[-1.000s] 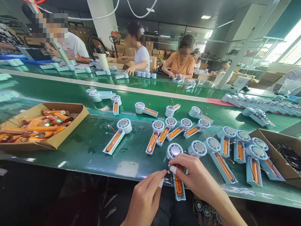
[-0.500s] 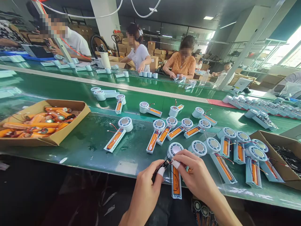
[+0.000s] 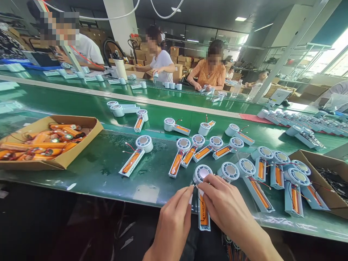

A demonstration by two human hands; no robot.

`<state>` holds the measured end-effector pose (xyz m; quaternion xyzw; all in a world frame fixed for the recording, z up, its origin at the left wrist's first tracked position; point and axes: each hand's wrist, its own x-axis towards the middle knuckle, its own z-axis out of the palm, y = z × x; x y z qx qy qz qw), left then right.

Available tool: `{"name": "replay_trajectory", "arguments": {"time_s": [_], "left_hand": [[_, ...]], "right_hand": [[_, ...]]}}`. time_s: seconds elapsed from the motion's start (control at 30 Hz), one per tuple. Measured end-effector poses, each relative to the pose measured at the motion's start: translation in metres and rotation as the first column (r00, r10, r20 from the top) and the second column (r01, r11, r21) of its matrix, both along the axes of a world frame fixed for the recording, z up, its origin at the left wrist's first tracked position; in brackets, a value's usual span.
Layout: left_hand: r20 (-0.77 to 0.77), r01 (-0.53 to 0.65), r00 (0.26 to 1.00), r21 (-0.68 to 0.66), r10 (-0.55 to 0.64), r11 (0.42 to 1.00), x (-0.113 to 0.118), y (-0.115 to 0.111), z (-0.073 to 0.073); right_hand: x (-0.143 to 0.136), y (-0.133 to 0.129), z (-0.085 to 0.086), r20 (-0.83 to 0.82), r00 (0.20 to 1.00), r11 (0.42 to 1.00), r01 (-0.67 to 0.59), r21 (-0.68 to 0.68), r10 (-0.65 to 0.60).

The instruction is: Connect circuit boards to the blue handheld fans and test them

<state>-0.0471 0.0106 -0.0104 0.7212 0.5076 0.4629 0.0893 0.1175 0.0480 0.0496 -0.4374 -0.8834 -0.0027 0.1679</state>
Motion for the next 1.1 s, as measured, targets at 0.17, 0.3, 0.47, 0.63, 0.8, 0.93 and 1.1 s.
{"name": "replay_trajectory", "arguments": {"time_s": [0.17, 0.3, 0.47, 0.63, 0.8, 0.93, 1.1], "left_hand": [[0.023, 0.013, 1.0, -0.025, -0.012, 1.0, -0.002, 0.003, 0.006], [0.033, 0.073, 0.997, -0.042, -0.071, 0.996, -0.004, 0.003, 0.01], [0.033, 0.081, 0.996, -0.018, -0.08, 0.997, -0.005, 0.004, 0.008], [0.209, 0.249, 0.956, -0.199, -0.207, 0.948, -0.015, 0.012, 0.015], [0.291, 0.318, 0.93, -0.326, -0.226, 0.89, -0.023, 0.018, 0.019], [0.337, 0.365, 0.909, -0.357, -0.247, 0.86, -0.022, 0.019, 0.018], [0.367, 0.328, 0.911, -0.374, -0.187, 0.867, -0.016, 0.02, 0.015]], "right_hand": [[0.002, 0.001, -0.005, -0.092, 0.996, 0.997, -0.001, -0.075, -0.006], [0.006, 0.001, -0.004, -0.189, 0.982, 0.977, -0.013, -0.211, -0.028], [0.006, 0.004, -0.001, -0.171, 0.985, 0.97, -0.021, -0.244, -0.022], [0.009, 0.007, -0.005, -0.322, 0.943, 0.928, -0.043, -0.37, -0.085], [0.016, 0.01, -0.007, -0.458, 0.885, 0.875, -0.155, -0.46, -0.084], [0.02, 0.013, -0.012, -0.512, 0.859, 0.872, -0.241, -0.426, -0.013], [0.015, 0.014, -0.015, -0.49, 0.87, 0.911, -0.15, -0.384, -0.063]]}}
